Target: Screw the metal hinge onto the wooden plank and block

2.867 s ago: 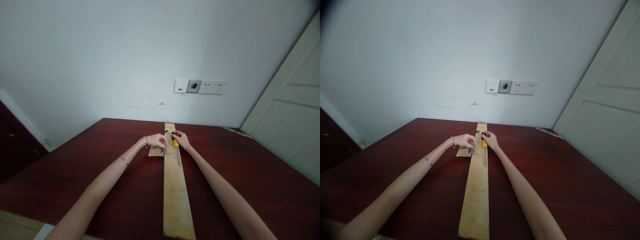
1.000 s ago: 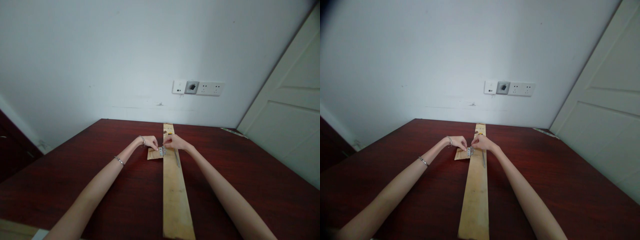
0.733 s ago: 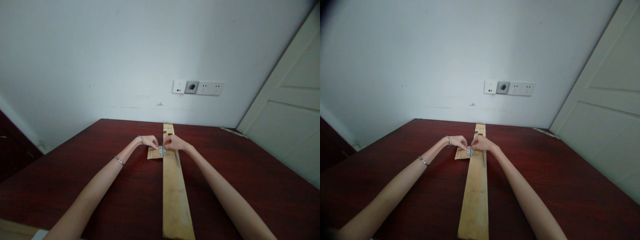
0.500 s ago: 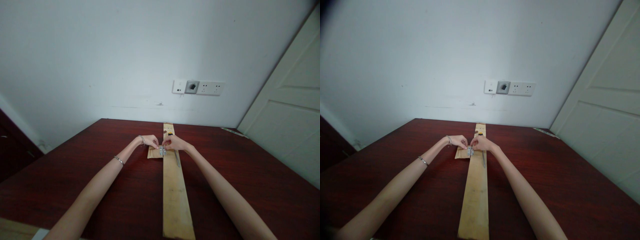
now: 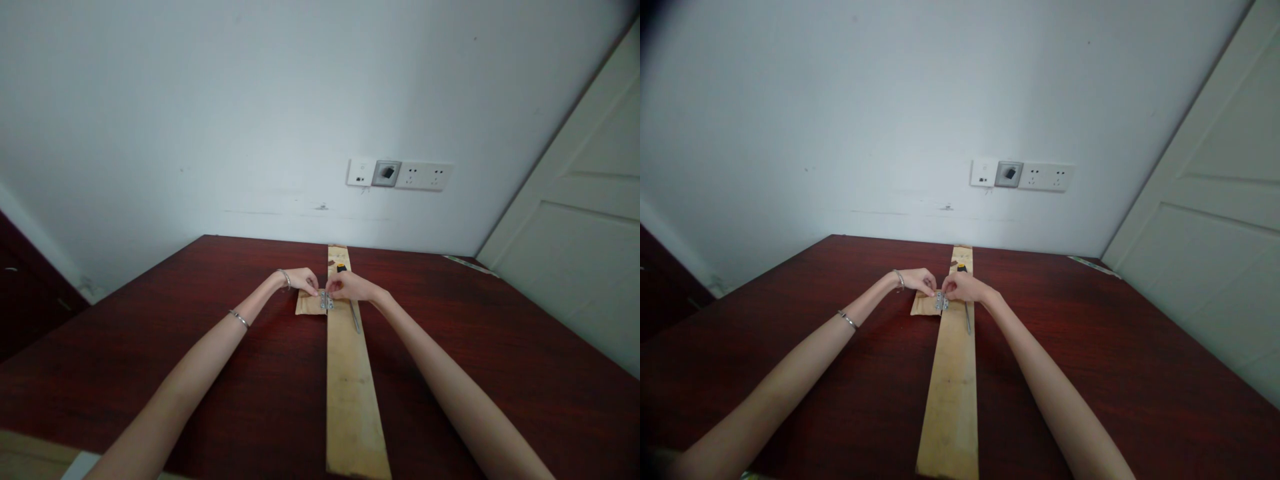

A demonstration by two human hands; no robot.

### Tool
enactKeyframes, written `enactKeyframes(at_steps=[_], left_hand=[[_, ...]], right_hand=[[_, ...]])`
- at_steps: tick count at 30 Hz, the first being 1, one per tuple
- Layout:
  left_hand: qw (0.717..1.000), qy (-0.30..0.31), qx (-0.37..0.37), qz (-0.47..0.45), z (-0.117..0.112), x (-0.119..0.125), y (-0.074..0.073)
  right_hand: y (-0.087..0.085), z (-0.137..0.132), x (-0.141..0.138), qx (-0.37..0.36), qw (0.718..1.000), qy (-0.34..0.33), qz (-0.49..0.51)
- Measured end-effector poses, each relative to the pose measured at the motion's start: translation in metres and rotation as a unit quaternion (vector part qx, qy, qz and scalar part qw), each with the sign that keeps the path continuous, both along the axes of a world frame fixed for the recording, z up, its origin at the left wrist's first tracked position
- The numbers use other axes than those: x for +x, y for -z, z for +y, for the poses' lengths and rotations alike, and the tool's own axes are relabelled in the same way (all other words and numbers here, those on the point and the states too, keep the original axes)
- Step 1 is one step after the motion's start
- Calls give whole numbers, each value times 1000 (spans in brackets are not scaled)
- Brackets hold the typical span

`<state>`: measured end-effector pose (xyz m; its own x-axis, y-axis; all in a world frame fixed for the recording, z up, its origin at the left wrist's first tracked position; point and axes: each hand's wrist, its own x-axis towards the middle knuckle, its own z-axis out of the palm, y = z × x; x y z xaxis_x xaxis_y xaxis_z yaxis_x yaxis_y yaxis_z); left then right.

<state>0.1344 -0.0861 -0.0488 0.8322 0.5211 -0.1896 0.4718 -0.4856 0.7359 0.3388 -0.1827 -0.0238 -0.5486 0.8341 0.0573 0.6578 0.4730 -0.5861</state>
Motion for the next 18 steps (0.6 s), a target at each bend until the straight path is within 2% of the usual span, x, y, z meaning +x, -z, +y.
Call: enactKeyframes(at_steps=[9, 18], left_hand=[[1000, 1, -3, -13, 4, 1, 3], [1000, -2, 0, -10, -1, -1, -1]], right_hand=[[3, 2, -1, -6, 1000, 11, -25], [1, 2, 0, -10, 1000, 2, -18]])
